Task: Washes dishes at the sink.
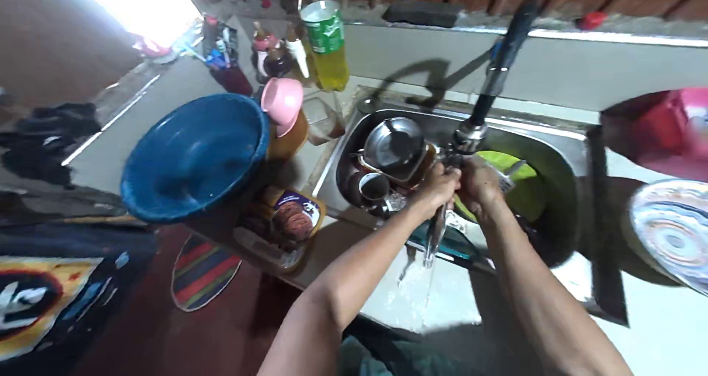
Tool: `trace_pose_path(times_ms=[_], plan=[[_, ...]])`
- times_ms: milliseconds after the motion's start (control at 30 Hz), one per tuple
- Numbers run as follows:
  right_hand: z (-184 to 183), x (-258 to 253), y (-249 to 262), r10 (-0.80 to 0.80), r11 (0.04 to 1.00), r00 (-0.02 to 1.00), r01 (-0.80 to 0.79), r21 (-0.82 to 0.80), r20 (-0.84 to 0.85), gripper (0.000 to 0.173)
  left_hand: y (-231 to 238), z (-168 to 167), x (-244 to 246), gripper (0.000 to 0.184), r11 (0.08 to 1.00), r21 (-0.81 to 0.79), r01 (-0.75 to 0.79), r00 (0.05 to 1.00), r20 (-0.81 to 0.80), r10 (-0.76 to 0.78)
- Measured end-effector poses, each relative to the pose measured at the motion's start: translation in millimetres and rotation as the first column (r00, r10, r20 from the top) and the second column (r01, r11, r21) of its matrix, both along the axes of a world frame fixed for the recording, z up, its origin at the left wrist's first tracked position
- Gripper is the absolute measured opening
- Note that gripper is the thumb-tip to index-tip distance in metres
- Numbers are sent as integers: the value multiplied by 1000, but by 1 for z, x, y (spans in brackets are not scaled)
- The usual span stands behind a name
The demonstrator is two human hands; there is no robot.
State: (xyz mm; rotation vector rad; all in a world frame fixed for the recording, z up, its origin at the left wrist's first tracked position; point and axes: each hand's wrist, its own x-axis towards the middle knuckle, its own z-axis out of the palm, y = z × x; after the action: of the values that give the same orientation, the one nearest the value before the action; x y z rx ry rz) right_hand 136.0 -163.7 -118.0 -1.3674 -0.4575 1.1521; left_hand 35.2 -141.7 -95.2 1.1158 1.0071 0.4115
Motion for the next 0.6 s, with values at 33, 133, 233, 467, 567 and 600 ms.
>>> trace_pose_path(times_ms=[33, 133, 233, 467, 567, 600], plan=[[4, -3, -3, 37, 999, 999, -37, -38, -6, 36, 0, -3, 6, 32, 998, 21, -61, 998, -18, 62], [10, -4, -20, 147, 985, 989, -146, -92, 7, 47, -1, -7, 20, 39, 985, 25, -171, 985, 5, 171], [17, 3, -42, 195, 976, 980, -189, -110, 49, 35, -8, -16, 37, 49, 978, 2, -209, 977, 46, 208], [18, 34, -58, 300, 945, 916, -250, -209, 264, 54, 6, -29, 57, 52, 992, -65, -109, 994, 20, 110], [10, 57, -65, 461, 885, 656, -287, -367, 598, 54, 20, -27, 45, 64, 977, -197, 79, 997, 5, -79], [9, 62, -67, 518, 853, 555, -273, -445, 651, 56, 24, -28, 41, 65, 963, -250, 106, 994, 6, -108]])
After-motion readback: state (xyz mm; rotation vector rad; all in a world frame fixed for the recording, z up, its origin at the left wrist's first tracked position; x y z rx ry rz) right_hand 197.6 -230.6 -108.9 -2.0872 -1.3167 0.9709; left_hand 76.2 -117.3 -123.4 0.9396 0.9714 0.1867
